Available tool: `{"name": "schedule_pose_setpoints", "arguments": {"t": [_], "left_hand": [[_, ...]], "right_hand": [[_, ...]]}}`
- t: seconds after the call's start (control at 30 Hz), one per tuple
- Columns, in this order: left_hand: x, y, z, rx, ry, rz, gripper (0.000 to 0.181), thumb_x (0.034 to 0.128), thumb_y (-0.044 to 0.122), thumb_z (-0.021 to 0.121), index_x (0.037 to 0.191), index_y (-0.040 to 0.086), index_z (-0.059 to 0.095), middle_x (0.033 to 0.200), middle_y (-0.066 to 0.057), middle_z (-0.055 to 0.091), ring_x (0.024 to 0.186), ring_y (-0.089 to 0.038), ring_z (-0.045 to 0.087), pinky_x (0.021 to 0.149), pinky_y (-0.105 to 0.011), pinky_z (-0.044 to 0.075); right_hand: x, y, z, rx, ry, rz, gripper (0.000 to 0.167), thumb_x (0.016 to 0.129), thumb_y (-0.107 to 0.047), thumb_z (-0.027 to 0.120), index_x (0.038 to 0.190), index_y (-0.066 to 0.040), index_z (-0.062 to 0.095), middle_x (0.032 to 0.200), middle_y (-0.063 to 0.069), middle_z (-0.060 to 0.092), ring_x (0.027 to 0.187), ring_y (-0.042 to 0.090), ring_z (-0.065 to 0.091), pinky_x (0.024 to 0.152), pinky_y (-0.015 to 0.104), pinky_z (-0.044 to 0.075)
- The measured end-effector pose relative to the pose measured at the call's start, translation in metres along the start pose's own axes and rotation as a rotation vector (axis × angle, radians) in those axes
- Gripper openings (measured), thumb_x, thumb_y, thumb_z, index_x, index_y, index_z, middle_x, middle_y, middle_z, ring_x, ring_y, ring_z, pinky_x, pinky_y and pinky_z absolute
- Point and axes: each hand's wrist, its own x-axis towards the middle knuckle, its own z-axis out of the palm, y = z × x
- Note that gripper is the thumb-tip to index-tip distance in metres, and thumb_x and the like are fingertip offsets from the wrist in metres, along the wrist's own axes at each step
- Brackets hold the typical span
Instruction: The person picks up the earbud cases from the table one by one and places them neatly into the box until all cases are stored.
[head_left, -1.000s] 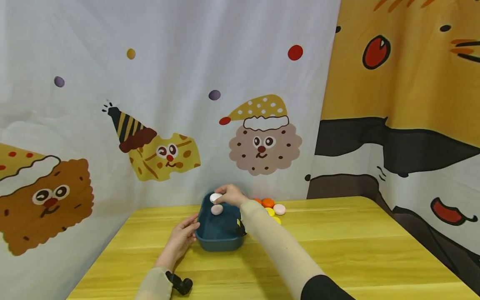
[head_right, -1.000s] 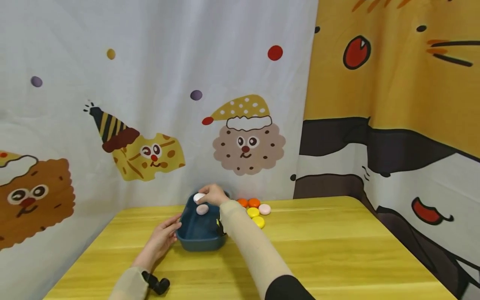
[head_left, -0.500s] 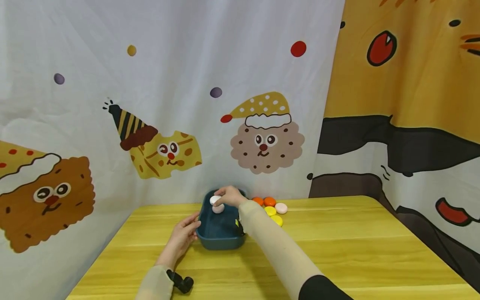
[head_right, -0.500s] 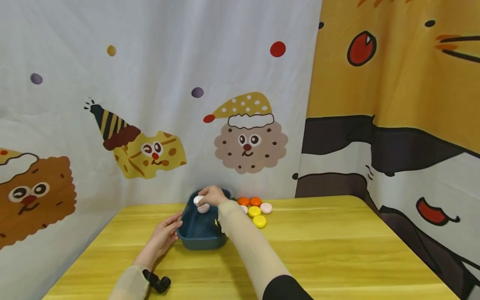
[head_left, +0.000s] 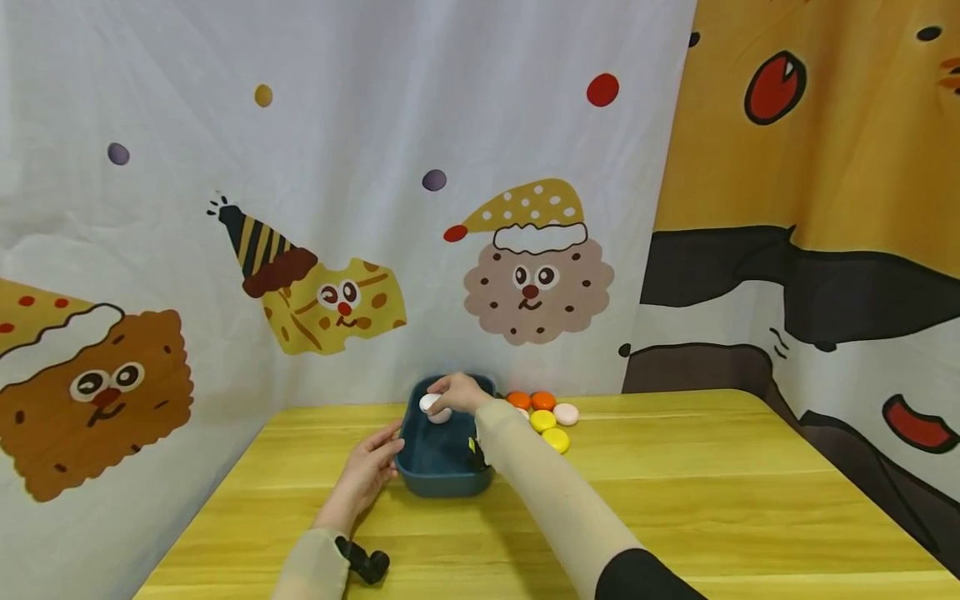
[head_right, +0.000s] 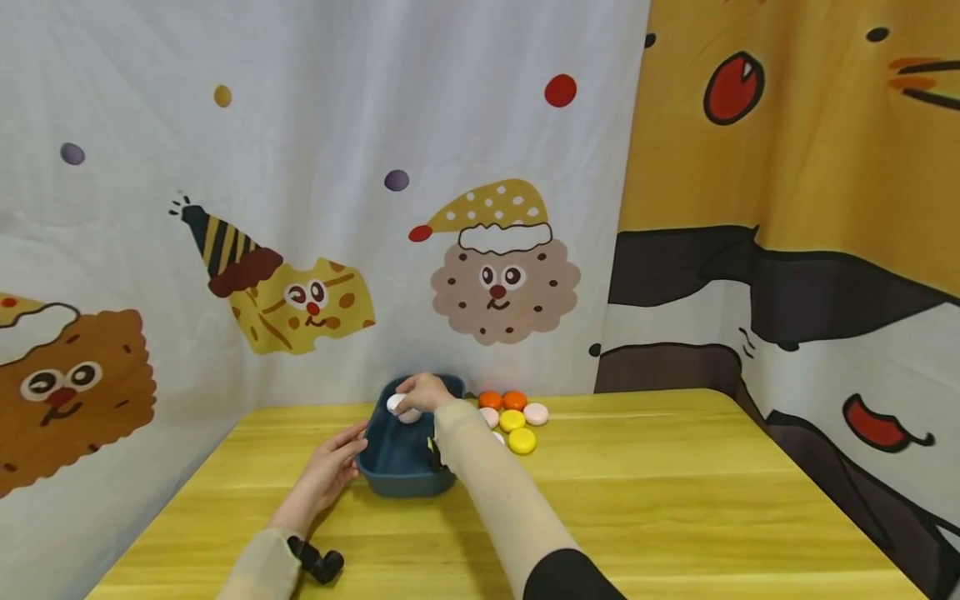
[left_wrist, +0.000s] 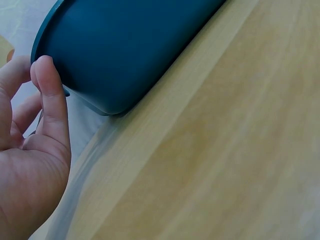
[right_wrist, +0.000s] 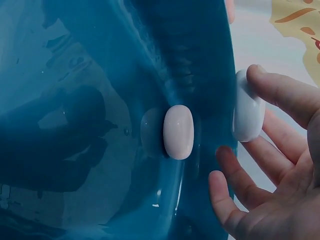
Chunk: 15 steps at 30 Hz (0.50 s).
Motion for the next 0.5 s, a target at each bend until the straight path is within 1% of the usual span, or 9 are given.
{"name": "schedule_pose_setpoints", "arguments": {"t": [0.13,0.23,0.3,0.4,0.5], "left_hand": [[-0.0005,0.0004,0.0005,0.014,0.005,-0.006,0.05,0.0934,0.006,0.062,0.142,0.003,0.049,0.103,-0.002,0.05,0.054,-0.01,0.047,0.051,-0.022,0.047],[-0.001,0.001,0.001,0.017,0.009,-0.006,0.05,0.0933,0.007,0.063,0.142,0.004,0.049,0.103,-0.002,0.049,0.055,-0.01,0.046,0.052,-0.021,0.047],[-0.0012,0.0011,0.001,0.017,0.01,-0.007,0.05,0.0933,0.007,0.063,0.142,0.004,0.049,0.103,-0.002,0.049,0.055,-0.01,0.046,0.052,-0.021,0.046],[-0.0015,0.0009,0.0011,0.014,0.008,-0.009,0.05,0.0935,0.006,0.062,0.142,0.004,0.049,0.102,-0.002,0.05,0.055,-0.01,0.046,0.052,-0.021,0.046],[-0.0018,0.0017,0.0011,0.008,0.0,-0.005,0.051,0.0936,0.005,0.061,0.142,0.002,0.048,0.101,-0.002,0.05,0.055,-0.01,0.046,0.051,-0.021,0.046]], "right_hand": [[0.0012,0.0003,0.0012,-0.007,-0.019,0.019,0.041,0.075,-0.014,0.084,0.114,-0.01,0.072,0.11,0.004,0.067,0.097,0.018,0.061,0.085,0.035,0.05],[0.0009,0.0001,0.0019,-0.004,-0.042,0.037,0.043,0.076,-0.015,0.083,0.117,-0.011,0.071,0.111,0.004,0.067,0.093,0.019,0.061,0.085,0.042,0.051],[0.0,-0.0001,0.0022,-0.007,-0.06,0.047,0.044,0.079,-0.016,0.081,0.12,-0.011,0.069,0.115,0.005,0.066,0.092,0.02,0.061,0.087,0.046,0.05],[-0.0022,-0.0005,0.0031,-0.018,-0.077,0.06,0.045,0.082,-0.017,0.078,0.125,-0.012,0.067,0.122,0.005,0.064,0.096,0.023,0.062,0.089,0.049,0.049],[-0.004,-0.0018,0.0034,-0.011,-0.081,0.067,0.044,0.084,-0.017,0.076,0.127,-0.012,0.065,0.126,0.005,0.062,0.101,0.028,0.061,0.089,0.05,0.048]]}}
